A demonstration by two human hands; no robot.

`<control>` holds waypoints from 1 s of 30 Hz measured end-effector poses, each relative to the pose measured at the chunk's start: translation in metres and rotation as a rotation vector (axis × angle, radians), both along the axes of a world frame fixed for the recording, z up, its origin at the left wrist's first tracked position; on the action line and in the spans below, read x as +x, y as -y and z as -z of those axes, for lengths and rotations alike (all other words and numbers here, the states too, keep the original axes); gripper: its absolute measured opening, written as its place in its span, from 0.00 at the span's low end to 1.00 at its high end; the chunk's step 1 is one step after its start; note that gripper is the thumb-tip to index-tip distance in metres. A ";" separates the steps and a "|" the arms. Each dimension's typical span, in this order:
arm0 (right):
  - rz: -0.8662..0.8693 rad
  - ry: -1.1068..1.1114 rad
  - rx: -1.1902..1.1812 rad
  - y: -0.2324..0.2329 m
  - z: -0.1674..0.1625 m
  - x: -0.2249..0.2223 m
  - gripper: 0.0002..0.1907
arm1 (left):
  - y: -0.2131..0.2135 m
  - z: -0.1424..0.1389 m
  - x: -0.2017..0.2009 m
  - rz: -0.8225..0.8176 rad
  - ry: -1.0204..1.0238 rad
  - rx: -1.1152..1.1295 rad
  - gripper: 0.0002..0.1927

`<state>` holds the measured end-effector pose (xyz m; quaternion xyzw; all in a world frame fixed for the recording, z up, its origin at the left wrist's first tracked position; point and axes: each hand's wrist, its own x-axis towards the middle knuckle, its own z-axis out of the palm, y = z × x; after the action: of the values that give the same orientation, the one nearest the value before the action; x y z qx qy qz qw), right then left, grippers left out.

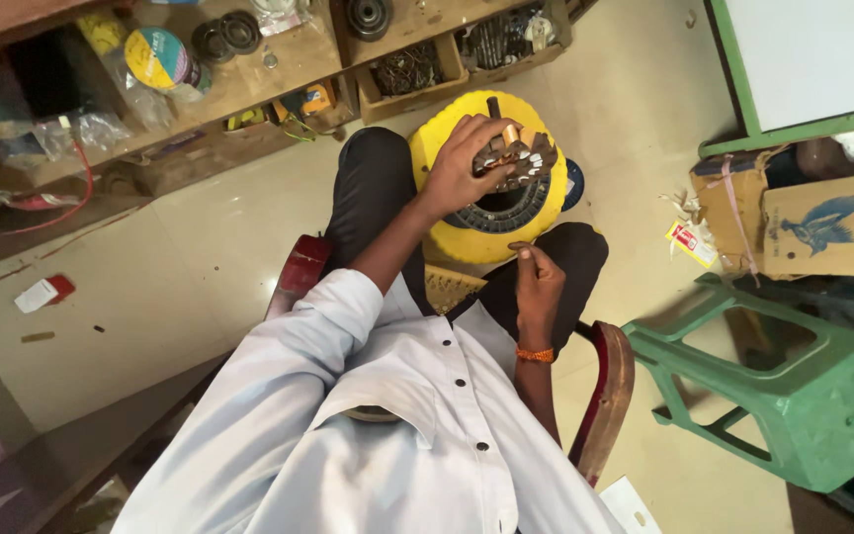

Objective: The person sits on a chair with an electric motor armature resting on a yellow cushion on their lap. They manipulate the copper windings and commutator area by hand, fitting and pressing small components into place, briefly reach to a workbench to pick up a screwdriver, and use it to work on the assembly before continuing hand adjustments.

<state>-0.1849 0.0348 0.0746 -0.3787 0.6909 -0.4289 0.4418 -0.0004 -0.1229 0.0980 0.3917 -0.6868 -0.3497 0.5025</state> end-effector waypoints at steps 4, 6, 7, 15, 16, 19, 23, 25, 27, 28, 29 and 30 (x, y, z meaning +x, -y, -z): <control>-0.101 -0.121 -0.158 0.006 -0.003 -0.002 0.13 | 0.006 -0.004 0.014 0.153 0.025 0.120 0.32; -0.107 -0.225 -0.109 0.008 -0.006 -0.004 0.13 | 0.005 -0.005 0.013 0.166 -0.024 0.156 0.30; -0.111 -0.276 -0.085 0.008 -0.007 -0.003 0.12 | 0.003 -0.006 0.012 0.134 -0.060 0.161 0.28; -0.072 -0.322 -0.120 -0.001 -0.010 0.010 0.10 | 0.000 -0.010 0.002 0.052 -0.114 0.162 0.21; -0.054 -0.333 -0.136 -0.001 -0.011 0.011 0.10 | 0.000 -0.011 0.002 0.031 -0.108 0.163 0.20; -0.063 -0.358 -0.128 0.001 -0.018 0.005 0.11 | -0.003 -0.013 -0.003 -0.041 -0.122 0.185 0.19; -0.231 -0.429 -0.236 0.010 -0.037 -0.013 0.13 | -0.006 -0.010 -0.016 -0.165 -0.171 0.188 0.17; -0.235 -0.486 -0.430 0.012 -0.047 -0.019 0.16 | -0.007 -0.007 -0.020 -0.226 -0.163 0.217 0.17; -0.137 -0.309 -0.396 0.015 -0.055 -0.021 0.16 | -0.008 -0.003 -0.020 -0.254 -0.152 0.245 0.17; -0.085 -0.222 -0.379 0.019 -0.058 -0.021 0.16 | -0.008 -0.001 -0.020 -0.251 -0.145 0.256 0.17; -0.060 -0.136 -0.351 0.025 -0.059 -0.018 0.17 | -0.007 0.000 -0.020 -0.247 -0.139 0.267 0.17; -0.033 -0.051 -0.326 0.034 -0.059 -0.014 0.17 | -0.007 0.000 -0.019 -0.225 -0.150 0.264 0.17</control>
<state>-0.1987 0.0005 0.1333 -0.4673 0.6170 -0.5183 0.3638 -0.0195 -0.1163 0.0976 0.5014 -0.5475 -0.4065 0.5325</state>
